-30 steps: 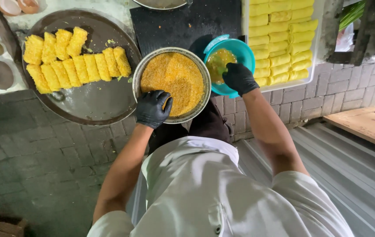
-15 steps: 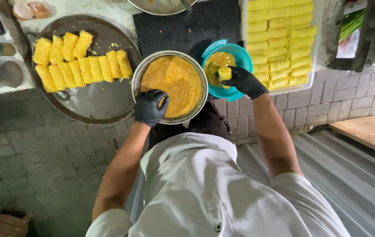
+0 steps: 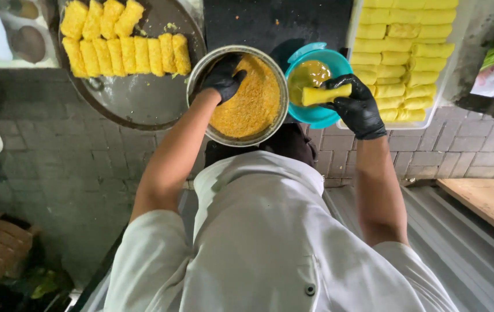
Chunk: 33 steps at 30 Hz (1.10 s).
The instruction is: Coating rectangular food items by dipping them in a liquid wash and then rolling them in breadcrumbs.
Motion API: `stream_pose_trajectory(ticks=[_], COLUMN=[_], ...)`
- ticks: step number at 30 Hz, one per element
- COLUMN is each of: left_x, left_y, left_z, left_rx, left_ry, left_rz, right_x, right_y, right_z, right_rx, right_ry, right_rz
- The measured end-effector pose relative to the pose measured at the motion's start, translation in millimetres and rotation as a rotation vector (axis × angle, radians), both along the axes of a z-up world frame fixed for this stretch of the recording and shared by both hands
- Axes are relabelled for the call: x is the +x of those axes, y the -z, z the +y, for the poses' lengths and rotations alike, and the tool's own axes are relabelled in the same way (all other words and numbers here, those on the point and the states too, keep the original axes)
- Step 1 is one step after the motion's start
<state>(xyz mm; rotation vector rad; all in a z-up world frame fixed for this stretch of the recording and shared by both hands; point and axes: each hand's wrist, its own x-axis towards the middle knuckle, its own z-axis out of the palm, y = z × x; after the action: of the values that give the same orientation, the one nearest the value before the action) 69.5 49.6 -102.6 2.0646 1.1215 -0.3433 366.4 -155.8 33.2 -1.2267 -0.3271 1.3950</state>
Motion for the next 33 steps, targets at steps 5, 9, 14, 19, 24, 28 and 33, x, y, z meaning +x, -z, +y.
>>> stream_pose_trajectory(ticks=[5, 9, 14, 19, 24, 28, 33], left_x=[25, 32, 58, 61, 26, 2, 0], left_y=[-26, -3, 19, 32, -23, -77, -33], left_z=[29, 39, 42, 24, -12, -10, -21], left_rx=[-0.227, -0.272, -0.404, -0.516, -0.768, -0.492, 0.028], left_ry=[0.117, 0.218, 0.491, 0.681, 0.626, 0.768, 0.904], left_rz=[0.042, -0.029, -0.249, -0.412, -0.372, -0.556, -0.272], right_x=[-91, -142, -119, -68, -42, -21, 18], right_y=[-75, -54, -41, -45, -47, -48, -32], right_z=[57, 61, 24, -19, -36, -36, -42], right_rx=[0.151, 0.325, 0.582, 0.255, 0.13, 0.061, -0.027], right_ry=[-0.41, -0.598, -0.548, -0.336, -0.154, -0.066, 0.073], right_rz=[-0.561, -0.975, -1.264, -1.046, -1.068, -1.036, -0.989])
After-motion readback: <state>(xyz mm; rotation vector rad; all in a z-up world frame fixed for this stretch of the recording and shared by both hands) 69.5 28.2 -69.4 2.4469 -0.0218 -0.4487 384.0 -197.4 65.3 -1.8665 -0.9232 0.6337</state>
